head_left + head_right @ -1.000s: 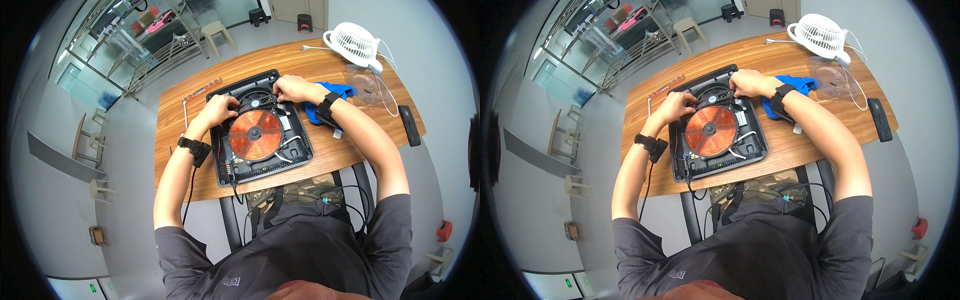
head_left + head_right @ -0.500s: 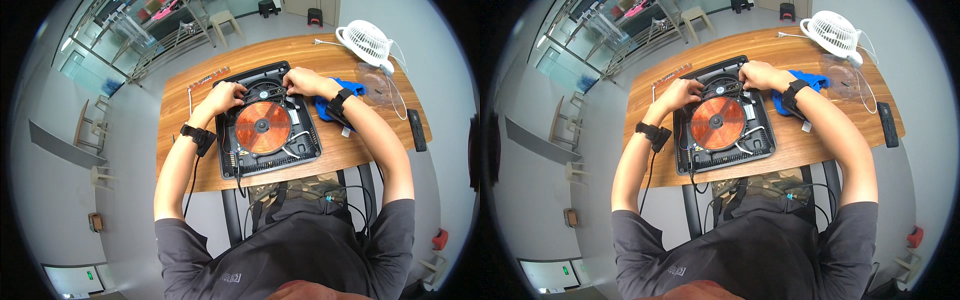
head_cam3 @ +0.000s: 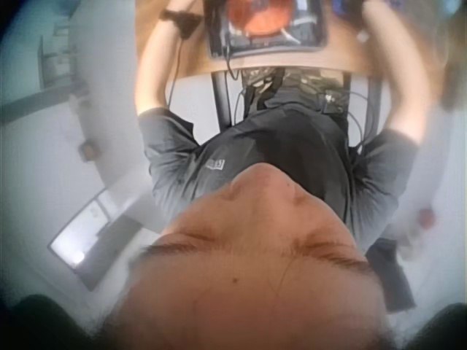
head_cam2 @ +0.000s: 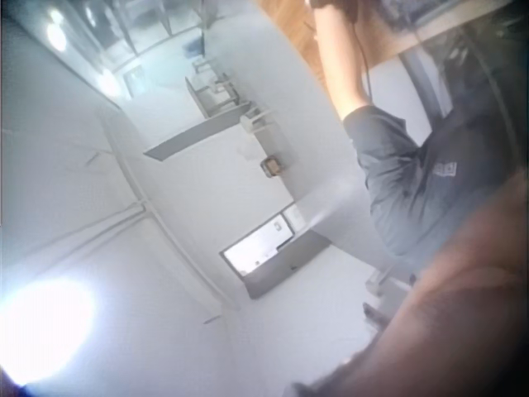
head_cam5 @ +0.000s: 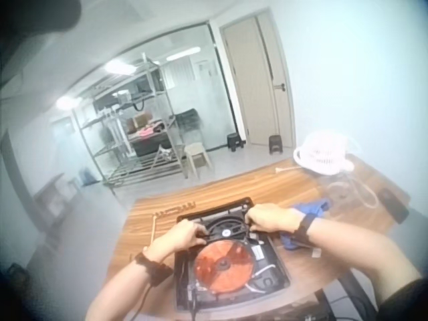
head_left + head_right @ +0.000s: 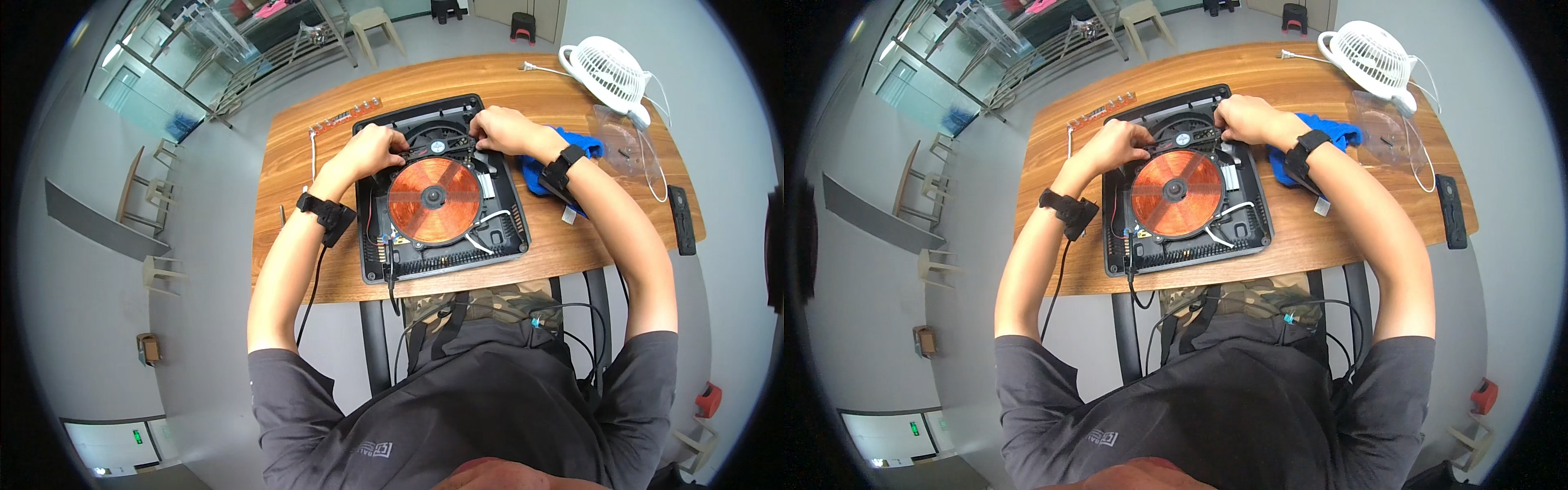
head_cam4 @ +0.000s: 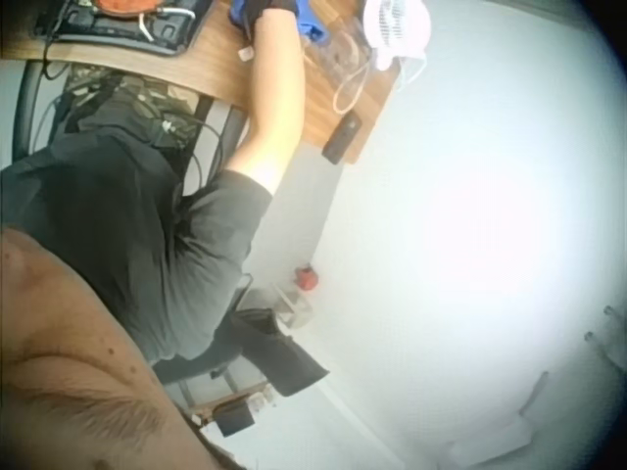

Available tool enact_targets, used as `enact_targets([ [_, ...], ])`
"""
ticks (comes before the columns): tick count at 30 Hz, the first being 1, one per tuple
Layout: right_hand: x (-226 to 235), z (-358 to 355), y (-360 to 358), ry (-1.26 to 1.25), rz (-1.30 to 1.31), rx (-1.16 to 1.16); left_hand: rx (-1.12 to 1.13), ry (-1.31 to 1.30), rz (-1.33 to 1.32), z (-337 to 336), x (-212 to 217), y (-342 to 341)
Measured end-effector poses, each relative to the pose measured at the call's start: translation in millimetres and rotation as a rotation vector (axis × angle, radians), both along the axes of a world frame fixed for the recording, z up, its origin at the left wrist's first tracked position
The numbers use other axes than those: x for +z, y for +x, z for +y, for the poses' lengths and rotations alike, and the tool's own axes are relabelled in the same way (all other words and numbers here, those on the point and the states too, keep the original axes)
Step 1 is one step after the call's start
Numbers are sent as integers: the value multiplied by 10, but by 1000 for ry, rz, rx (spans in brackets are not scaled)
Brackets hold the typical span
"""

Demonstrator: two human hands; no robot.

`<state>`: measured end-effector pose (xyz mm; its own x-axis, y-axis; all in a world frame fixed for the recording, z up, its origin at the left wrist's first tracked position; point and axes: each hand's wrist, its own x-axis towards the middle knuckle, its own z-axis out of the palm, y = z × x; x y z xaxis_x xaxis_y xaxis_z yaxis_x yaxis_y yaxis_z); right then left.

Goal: The person assembles a small electronic device on a wooden table. They use a screwdriver to secure components, including a copper-colored circular part and a small fan, into a black plastic housing.

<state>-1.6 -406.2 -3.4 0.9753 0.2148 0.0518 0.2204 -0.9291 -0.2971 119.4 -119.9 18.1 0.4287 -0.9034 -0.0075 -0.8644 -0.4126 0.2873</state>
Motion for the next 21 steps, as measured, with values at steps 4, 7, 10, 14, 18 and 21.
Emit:
enact_targets([
  [4, 63, 52, -13, -19, 14, 3, -56, -113, -2, 151, -50, 34],
  [7, 73, 62, -18, -16, 28, -13, -83, -204, -17, 254, -59, 26],
  [10, 88, 74, -19, -32, 29, -7, -14, -160, -60, 393, -29, 1],
  [14, 113, 86, -31, -42, 37, 1, 128, -137, 37, 508, -37, -9],
  [18, 146, 98, -36, -48, 53, 7, 181, -42, 16, 527, -19, -48],
  [21, 104, 75, -13, -43, 52, 15, 163, 15, -17, 530, -70, -45],
])
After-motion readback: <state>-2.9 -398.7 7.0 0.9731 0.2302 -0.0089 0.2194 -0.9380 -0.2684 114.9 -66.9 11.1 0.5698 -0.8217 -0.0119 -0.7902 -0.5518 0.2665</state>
